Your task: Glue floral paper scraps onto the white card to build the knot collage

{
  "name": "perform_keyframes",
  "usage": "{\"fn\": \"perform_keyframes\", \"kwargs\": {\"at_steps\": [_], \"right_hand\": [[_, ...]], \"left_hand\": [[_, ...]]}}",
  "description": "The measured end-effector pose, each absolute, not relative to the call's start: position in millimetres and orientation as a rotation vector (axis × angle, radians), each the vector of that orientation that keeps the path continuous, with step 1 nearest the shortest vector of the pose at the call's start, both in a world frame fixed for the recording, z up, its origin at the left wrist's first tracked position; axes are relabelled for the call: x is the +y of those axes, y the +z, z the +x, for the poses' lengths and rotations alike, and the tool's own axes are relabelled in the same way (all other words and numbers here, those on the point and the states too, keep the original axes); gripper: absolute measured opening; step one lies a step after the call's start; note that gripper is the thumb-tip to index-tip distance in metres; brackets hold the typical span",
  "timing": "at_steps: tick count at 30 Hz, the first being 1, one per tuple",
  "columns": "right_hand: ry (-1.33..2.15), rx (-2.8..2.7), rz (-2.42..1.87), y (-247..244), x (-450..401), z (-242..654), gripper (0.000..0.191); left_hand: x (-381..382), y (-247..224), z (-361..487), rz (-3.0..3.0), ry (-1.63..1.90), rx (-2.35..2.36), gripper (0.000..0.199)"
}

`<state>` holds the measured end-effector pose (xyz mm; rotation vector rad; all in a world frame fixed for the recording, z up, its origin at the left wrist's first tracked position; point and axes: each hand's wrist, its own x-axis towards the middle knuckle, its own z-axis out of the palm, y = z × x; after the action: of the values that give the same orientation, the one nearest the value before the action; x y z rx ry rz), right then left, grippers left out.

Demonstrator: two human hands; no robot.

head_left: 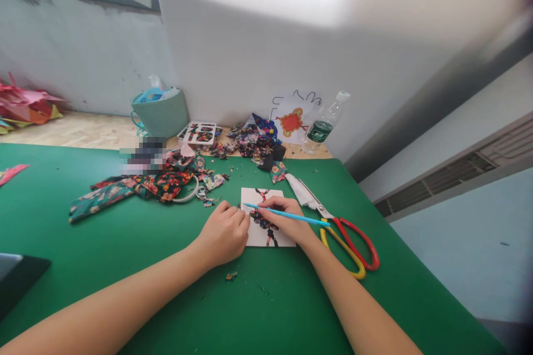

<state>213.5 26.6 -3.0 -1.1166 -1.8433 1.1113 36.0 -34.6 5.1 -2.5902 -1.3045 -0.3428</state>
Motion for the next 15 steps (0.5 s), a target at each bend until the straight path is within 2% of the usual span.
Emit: {"fn": "perform_keyframes", "kwargs": {"at_steps": [15], "right_hand": [[1.136, -1.845, -1.133, 1.7, 25.7, 211.9, 0.022]], "left_hand": [[-34.7, 5.1, 35.6, -2.584, -0.348, -1.31, 0.017]]}}
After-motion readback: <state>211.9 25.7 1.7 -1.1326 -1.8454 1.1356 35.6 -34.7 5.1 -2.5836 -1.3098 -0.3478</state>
